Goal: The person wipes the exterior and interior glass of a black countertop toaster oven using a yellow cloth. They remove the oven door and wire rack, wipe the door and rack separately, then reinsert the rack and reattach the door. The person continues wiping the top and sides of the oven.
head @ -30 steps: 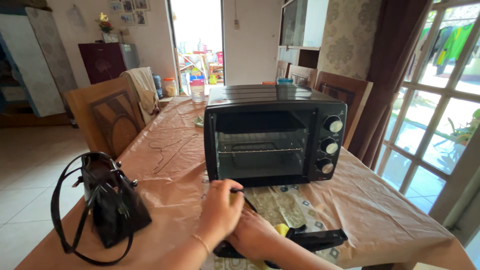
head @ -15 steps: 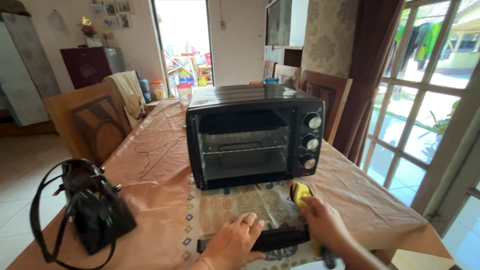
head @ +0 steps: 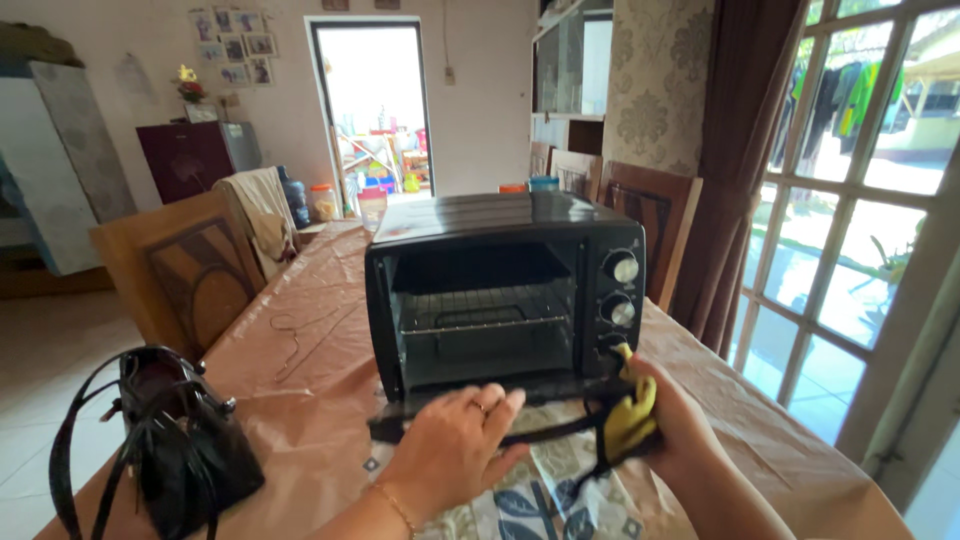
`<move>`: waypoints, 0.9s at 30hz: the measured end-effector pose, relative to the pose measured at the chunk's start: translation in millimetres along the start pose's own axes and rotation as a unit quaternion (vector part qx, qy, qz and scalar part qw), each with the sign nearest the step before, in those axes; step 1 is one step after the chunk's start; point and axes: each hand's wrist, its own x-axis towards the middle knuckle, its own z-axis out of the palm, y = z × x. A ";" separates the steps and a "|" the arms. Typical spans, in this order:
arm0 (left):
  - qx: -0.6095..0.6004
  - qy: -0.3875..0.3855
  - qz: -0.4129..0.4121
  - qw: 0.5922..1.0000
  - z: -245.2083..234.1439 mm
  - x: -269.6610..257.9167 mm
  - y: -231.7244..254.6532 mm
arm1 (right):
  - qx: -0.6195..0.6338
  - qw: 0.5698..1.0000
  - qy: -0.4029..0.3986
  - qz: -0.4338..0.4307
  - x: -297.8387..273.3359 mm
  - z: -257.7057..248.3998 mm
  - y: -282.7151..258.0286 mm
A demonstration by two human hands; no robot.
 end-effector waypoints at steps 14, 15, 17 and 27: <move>0.110 0.040 0.021 0.993 -6.0 61.6 -61.2 | -0.152 0.942 0.019 -0.299 80.4 -13.7 5.7; 0.099 0.033 -0.012 0.994 -4.4 68.3 -65.8 | -0.189 0.931 0.021 -0.313 90.3 -25.1 7.2; 0.080 0.047 -0.042 0.995 -2.5 78.1 -74.3 | -0.223 0.914 0.053 -0.334 103.5 -39.6 11.8; 0.014 0.090 -0.075 0.993 1.9 93.3 -95.0 | -0.473 0.680 0.180 -0.531 58.9 44.8 -40.9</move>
